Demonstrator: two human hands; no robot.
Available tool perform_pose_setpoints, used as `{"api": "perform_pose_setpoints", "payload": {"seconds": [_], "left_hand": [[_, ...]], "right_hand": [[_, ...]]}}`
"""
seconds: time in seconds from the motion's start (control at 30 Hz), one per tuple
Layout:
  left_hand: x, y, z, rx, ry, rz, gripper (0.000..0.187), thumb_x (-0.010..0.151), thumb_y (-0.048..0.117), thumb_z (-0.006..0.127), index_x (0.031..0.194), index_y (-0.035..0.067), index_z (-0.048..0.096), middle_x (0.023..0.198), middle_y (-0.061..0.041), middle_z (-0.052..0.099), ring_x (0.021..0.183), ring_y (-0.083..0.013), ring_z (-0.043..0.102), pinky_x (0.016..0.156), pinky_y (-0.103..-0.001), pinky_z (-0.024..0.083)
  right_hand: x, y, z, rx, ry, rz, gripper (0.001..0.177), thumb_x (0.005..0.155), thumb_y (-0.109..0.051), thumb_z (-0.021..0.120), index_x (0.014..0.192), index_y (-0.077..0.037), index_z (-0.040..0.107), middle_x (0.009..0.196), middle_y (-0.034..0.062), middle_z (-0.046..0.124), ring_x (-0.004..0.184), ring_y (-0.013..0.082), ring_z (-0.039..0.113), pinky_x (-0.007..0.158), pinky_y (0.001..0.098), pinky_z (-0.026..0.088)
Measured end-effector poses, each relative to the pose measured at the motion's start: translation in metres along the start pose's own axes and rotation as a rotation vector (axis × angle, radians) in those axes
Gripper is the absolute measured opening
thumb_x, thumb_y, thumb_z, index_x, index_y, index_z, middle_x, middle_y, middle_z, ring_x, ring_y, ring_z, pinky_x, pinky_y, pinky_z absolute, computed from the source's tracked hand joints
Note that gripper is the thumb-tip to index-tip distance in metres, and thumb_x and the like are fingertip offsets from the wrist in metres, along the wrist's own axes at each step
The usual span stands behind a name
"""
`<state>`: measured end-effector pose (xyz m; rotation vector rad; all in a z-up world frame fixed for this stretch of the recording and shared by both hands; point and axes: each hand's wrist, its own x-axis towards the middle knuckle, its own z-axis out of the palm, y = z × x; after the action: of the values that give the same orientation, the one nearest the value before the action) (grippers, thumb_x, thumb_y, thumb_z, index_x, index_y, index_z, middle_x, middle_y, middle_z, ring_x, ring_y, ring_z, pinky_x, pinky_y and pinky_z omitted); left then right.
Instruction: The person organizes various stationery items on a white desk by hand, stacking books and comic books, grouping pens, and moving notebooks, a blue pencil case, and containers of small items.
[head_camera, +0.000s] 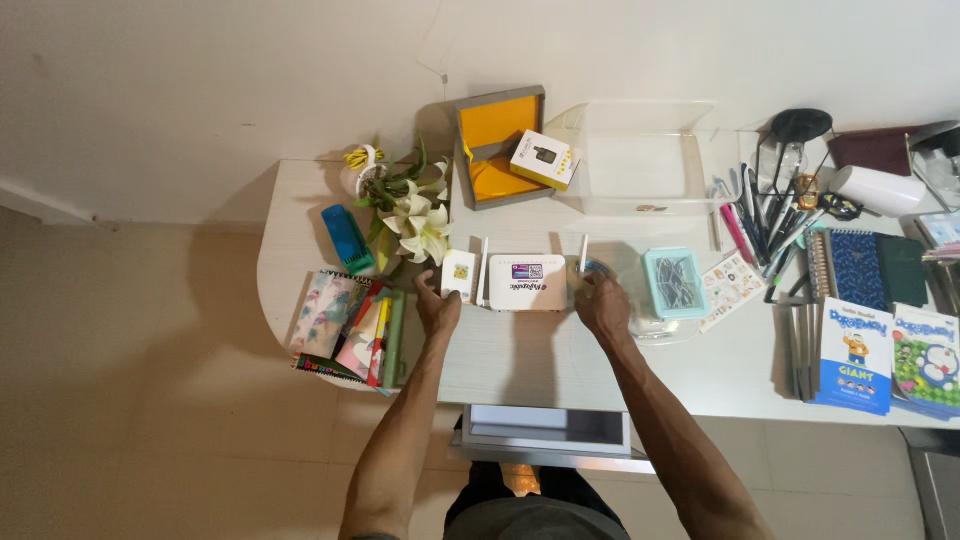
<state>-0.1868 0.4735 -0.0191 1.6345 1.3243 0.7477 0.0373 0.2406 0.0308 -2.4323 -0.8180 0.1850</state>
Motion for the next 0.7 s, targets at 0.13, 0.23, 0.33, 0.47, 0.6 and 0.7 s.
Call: {"api": "perform_pose_setpoints", "payload": {"seconds": [0.13, 0.23, 0.33, 0.47, 0.6, 0.7], "left_hand": [[-0.004, 0.011, -0.007, -0.187, -0.193, -0.030, 0.054, 0.077, 0.012, 0.068, 0.130, 0.004, 0.059, 0.087, -0.008, 0.069, 0.076, -0.0182, 0.065, 0.068, -0.032, 0.053], [-0.009, 0.013, -0.014, -0.225, -0.296, -0.007, 0.040, 0.080, 0.013, 0.065, 0.118, 0.002, 0.071, 0.083, -0.005, 0.071, 0.073, -0.0139, 0.063, 0.066, -0.030, 0.052], [-0.013, 0.014, -0.022, -0.271, -0.262, 0.047, 0.036, 0.081, 0.012, 0.064, 0.115, 0.002, 0.072, 0.084, -0.004, 0.071, 0.073, -0.0114, 0.061, 0.065, -0.028, 0.050], [-0.013, 0.013, -0.039, -0.351, -0.214, 0.106, 0.032, 0.087, 0.011, 0.061, 0.115, -0.002, 0.072, 0.090, -0.006, 0.071, 0.077, -0.0118, 0.061, 0.067, -0.028, 0.049], [-0.011, 0.016, -0.043, -0.487, -0.180, 0.028, 0.035, 0.088, 0.009, 0.059, 0.119, -0.003, 0.068, 0.101, -0.008, 0.073, 0.086, -0.0123, 0.067, 0.075, -0.027, 0.054], [-0.010, 0.022, -0.044, -0.713, -0.223, -0.072, 0.037, 0.087, 0.008, 0.060, 0.121, -0.004, 0.069, 0.104, -0.010, 0.073, 0.088, -0.0167, 0.069, 0.074, -0.030, 0.056]], "right_hand": [[0.005, -0.009, -0.010, 0.222, 0.018, -0.035, 0.036, 0.089, -0.017, 0.075, 0.119, 0.002, 0.070, 0.113, 0.0251, 0.073, 0.091, 0.0340, 0.076, 0.080, 0.0451, 0.062], [0.016, -0.026, -0.020, 0.287, 0.113, -0.077, 0.033, 0.091, -0.016, 0.074, 0.119, 0.002, 0.070, 0.115, 0.0256, 0.073, 0.096, 0.0332, 0.075, 0.081, 0.0432, 0.062], [0.024, -0.050, -0.040, 0.348, 0.066, -0.020, 0.040, 0.090, -0.017, 0.076, 0.123, 0.003, 0.068, 0.113, 0.0235, 0.073, 0.089, 0.0318, 0.075, 0.078, 0.0430, 0.061], [0.021, -0.071, -0.055, 0.511, 0.068, -0.051, 0.036, 0.092, -0.017, 0.077, 0.122, 0.002, 0.068, 0.104, 0.0191, 0.075, 0.086, 0.0274, 0.076, 0.075, 0.0388, 0.062], [0.018, -0.078, -0.054, 0.523, 0.072, -0.133, 0.032, 0.090, -0.013, 0.077, 0.119, 0.000, 0.070, 0.105, 0.0144, 0.075, 0.083, 0.0226, 0.075, 0.072, 0.0366, 0.063], [0.005, -0.078, -0.050, 0.383, -0.031, -0.223, 0.028, 0.085, -0.009, 0.078, 0.111, -0.001, 0.074, 0.105, 0.0118, 0.075, 0.073, 0.0211, 0.074, 0.068, 0.0373, 0.062]]}}
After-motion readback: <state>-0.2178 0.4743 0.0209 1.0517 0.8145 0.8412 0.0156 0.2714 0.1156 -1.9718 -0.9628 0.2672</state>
